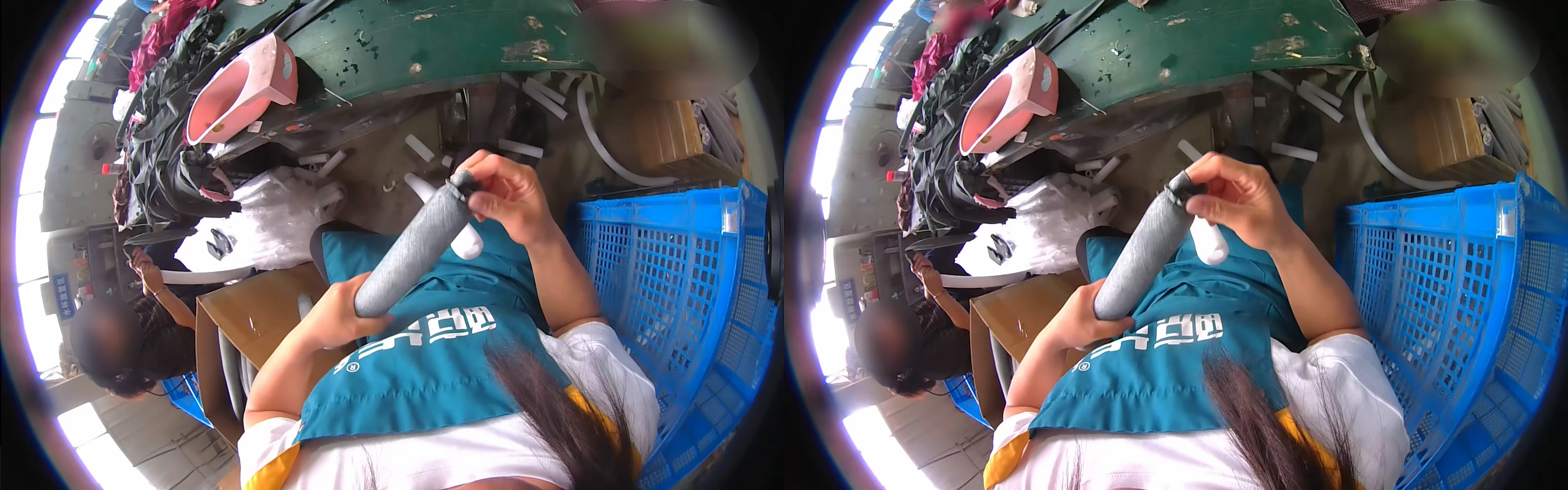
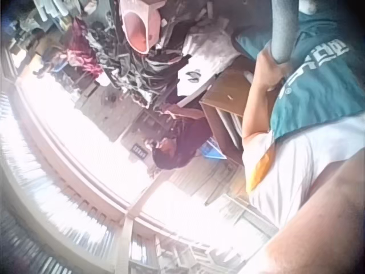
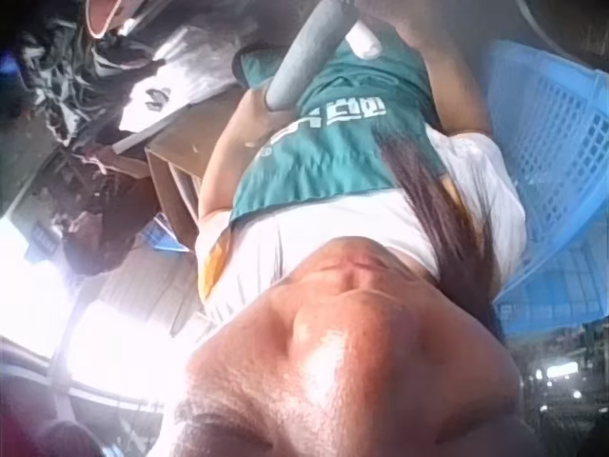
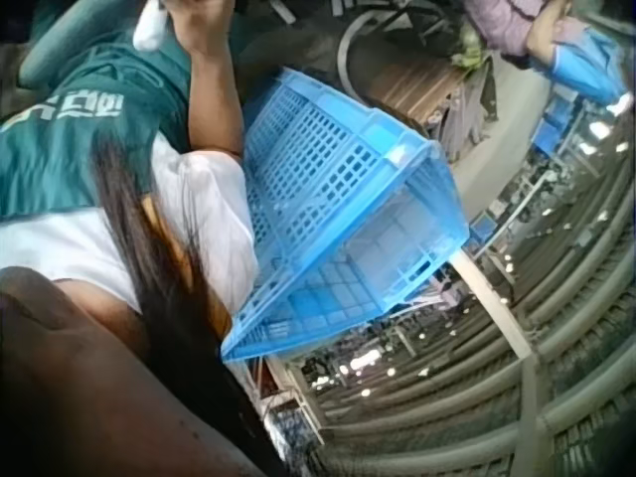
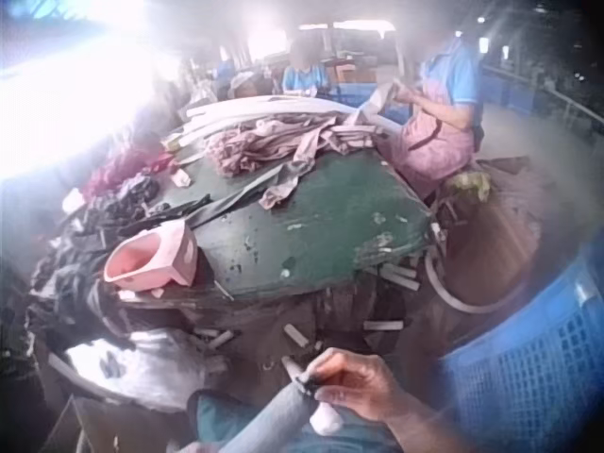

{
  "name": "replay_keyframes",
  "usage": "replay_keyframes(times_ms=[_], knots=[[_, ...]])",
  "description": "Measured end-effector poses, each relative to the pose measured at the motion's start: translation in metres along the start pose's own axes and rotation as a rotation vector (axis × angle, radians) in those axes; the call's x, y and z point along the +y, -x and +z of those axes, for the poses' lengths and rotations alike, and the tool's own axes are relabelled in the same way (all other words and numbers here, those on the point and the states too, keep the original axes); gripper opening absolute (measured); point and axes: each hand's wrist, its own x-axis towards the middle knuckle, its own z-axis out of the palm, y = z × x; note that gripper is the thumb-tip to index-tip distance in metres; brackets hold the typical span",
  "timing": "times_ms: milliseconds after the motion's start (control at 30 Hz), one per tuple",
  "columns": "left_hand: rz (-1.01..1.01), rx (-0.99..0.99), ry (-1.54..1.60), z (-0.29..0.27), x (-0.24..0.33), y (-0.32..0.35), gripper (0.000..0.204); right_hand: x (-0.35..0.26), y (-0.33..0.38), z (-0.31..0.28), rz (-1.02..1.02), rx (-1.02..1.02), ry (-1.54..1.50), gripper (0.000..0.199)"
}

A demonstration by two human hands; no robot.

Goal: The person slides gray foam sleeves onto white cylindrical cores, trims the foam with scissors, and places the finished rollers into a cardboard box. The person repeats this process for multiple units.

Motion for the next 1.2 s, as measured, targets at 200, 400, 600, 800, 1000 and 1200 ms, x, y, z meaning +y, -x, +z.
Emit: replay_keyframes(times_ms=[200,400,600,800,1000,1200], knots=[[0.225,0.497,-0.408,0.007,-0.006,-0.021,0.050,-0.025,-0.010,0.011,-0.062,0.003,0.223,0.014],[0.611,0.488,-0.420,0.003,0.015,-0.035,0.052,-0.020,-0.008,0.051,-0.033,-0.162,0.407,0.016],[0.619,0.697,-0.460,0.012,0.001,-0.045,0.041,-0.009,0.000,0.070,0.053,-0.117,0.312,0.009],[0.758,0.790,-0.681,0.006,-0.002,-0.046,0.035,0.000,-0.001,0.076,0.540,-0.034,-0.031,0.018],[0.909,0.763,-0.921,0.010,-0.009,-0.045,0.024,0.005,-0.006,0.098,0.662,-0.171,0.248,0.027],[0.849,0.745,-0.576,-0.004,0.003,-0.047,0.028,0.024,-0.004,0.104,0.148,-0.009,0.421,0.028]])
